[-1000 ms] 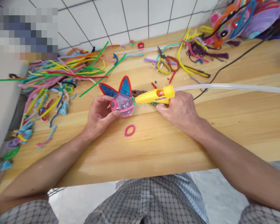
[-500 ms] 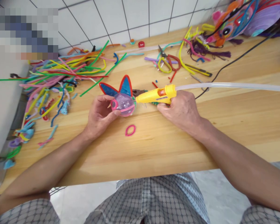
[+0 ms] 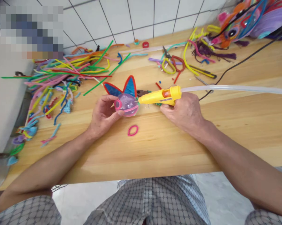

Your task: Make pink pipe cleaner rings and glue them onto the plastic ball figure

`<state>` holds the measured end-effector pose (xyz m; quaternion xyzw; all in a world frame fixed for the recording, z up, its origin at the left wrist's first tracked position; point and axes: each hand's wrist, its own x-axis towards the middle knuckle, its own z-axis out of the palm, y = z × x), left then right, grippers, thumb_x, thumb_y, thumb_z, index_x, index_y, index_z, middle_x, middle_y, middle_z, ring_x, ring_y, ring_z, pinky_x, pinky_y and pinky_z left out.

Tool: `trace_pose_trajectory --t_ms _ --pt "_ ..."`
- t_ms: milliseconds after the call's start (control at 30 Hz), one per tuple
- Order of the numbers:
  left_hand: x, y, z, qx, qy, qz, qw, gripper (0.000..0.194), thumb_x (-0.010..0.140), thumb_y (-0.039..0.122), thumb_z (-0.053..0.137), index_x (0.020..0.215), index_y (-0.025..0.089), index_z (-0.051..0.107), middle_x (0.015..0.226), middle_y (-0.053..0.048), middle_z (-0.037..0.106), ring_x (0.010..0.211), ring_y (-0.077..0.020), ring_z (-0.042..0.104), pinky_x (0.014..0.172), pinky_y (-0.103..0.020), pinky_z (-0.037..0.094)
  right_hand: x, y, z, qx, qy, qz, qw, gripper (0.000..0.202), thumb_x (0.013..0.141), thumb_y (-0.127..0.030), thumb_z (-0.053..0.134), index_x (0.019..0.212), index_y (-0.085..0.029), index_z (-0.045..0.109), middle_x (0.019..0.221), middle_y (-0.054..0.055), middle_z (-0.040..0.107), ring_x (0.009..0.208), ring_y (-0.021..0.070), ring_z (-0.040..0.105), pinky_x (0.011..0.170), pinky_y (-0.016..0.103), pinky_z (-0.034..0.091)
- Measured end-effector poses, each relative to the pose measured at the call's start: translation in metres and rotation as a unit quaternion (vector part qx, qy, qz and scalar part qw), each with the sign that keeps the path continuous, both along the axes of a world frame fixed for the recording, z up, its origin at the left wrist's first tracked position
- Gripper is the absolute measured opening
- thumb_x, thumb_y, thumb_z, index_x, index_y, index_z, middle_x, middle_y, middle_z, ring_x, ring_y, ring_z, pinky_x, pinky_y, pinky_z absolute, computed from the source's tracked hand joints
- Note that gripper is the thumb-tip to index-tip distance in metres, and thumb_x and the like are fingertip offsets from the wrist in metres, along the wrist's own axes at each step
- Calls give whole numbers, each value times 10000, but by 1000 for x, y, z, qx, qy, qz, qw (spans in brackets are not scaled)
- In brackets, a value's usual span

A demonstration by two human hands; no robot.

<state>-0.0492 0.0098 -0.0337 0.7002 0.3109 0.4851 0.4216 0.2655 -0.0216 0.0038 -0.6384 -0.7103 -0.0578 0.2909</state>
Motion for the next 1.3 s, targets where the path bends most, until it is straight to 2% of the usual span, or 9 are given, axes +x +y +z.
trace_pose_trajectory --t_ms 100,267,600,767,1000,1167,1300 --pt "2 -1 0 14 8 5 1000 479 937 436 891 1308 275 634 1195 -22 655 977 -120 699 907 -258 638 -3 -3 6 19 10 18 1000 179 682 -306 560 829 -234 635 558 -10 570 545 207 585 581 327 431" --pt "3 -1 2 34 19 -2 999 447 951 402 878 1299 264 634 1213 -36 646 1023 -127 709 912 -251 642 -13 -7 10 2 21 12 1000 296 701 -287 570 979 -258 667 551 -33 552 524 221 581 584 340 443" --pt "4 -3 6 32 32 1 999 485 932 424 895 1289 240 624 1227 -49 672 1056 -147 728 961 -279 646 -23 -3 13 15 16 25 999 136 711 -345 516 798 -254 569 514 -30 569 472 177 563 532 285 393" --pt "5 -3 7 40 32 2 999 466 939 407 887 1288 238 627 1245 -51 672 1089 -152 731 976 -284 647 -22 -1 13 43 1 53 998 173 726 -333 499 830 -245 607 508 -31 560 468 182 566 525 281 381" --pt "5 -4 9 35 43 0 998 457 956 429 869 1284 227 624 1237 -59 700 1111 -165 741 987 -298 646 -21 -1 9 146 -37 93 984 130 772 -247 510 824 -218 626 493 -41 548 411 159 534 483 254 337" --pt "5 -4 8 42 35 0 999 456 956 418 870 1293 229 629 1248 -63 698 1117 -173 747 983 -308 648 -19 0 3 158 -45 89 982 177 750 -247 496 862 -216 630 490 -49 519 411 158 507 492 260 300" --pt "4 -4 6 42 45 0 998 448 985 445 833 1317 234 619 1271 -70 699 1139 -177 739 999 -319 644 -18 -1 1 136 -41 76 987 208 741 -281 478 889 -225 613 500 -51 497 416 159 470 499 274 265"
